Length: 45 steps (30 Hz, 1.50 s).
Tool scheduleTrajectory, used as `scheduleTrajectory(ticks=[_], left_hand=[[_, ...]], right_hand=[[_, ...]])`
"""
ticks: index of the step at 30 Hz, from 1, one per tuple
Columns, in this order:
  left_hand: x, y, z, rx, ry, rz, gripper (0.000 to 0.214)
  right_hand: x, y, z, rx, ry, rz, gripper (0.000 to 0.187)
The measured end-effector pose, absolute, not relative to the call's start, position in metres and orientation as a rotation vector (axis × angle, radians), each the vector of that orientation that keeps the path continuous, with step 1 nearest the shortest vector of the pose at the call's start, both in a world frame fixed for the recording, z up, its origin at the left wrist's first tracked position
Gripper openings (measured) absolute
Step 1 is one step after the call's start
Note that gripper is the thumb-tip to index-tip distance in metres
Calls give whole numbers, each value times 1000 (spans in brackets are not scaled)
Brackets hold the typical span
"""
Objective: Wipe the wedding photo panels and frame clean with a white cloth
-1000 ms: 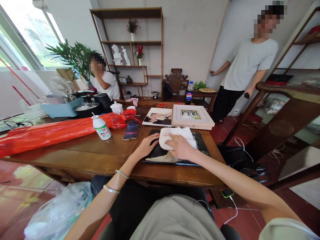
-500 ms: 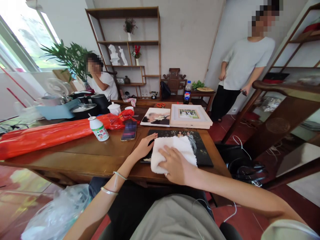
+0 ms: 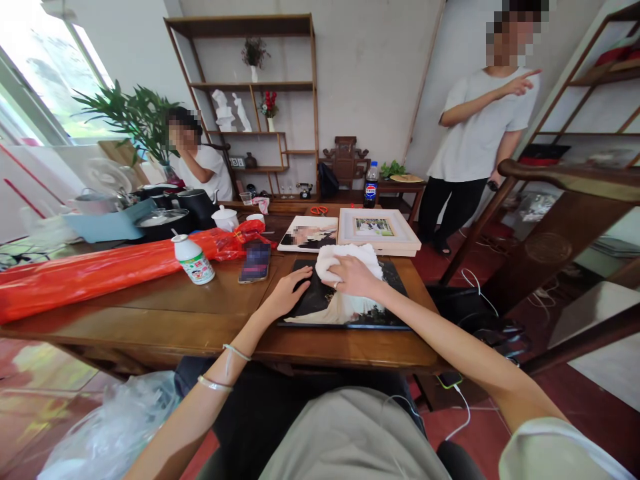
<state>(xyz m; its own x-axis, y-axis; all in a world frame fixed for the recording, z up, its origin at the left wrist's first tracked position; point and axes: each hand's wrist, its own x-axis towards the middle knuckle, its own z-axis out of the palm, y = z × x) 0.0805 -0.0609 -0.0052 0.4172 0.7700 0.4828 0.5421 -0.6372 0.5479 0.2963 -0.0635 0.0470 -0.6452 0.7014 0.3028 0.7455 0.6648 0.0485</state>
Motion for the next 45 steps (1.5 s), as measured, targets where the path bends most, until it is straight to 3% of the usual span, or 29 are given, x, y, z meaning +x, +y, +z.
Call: scheduleTrajectory(ticks=[12,23,37,45], left_hand=[[76,-62,-4,2335,1072,1034,36],[79,-59,-7,2395,1131,1023,35],[77,-63,-3,2384,1131,994,39],[79,-61,-5,2384,1128,1025,34]], right_hand=[[267,-172,39,-900,-2762,-190,31],[308,-64,46,-1212,-2624,-294,24],[271,-153,35,-927,-2739,-226,29],[305,-86,41,-1112,-2642,-211,29]])
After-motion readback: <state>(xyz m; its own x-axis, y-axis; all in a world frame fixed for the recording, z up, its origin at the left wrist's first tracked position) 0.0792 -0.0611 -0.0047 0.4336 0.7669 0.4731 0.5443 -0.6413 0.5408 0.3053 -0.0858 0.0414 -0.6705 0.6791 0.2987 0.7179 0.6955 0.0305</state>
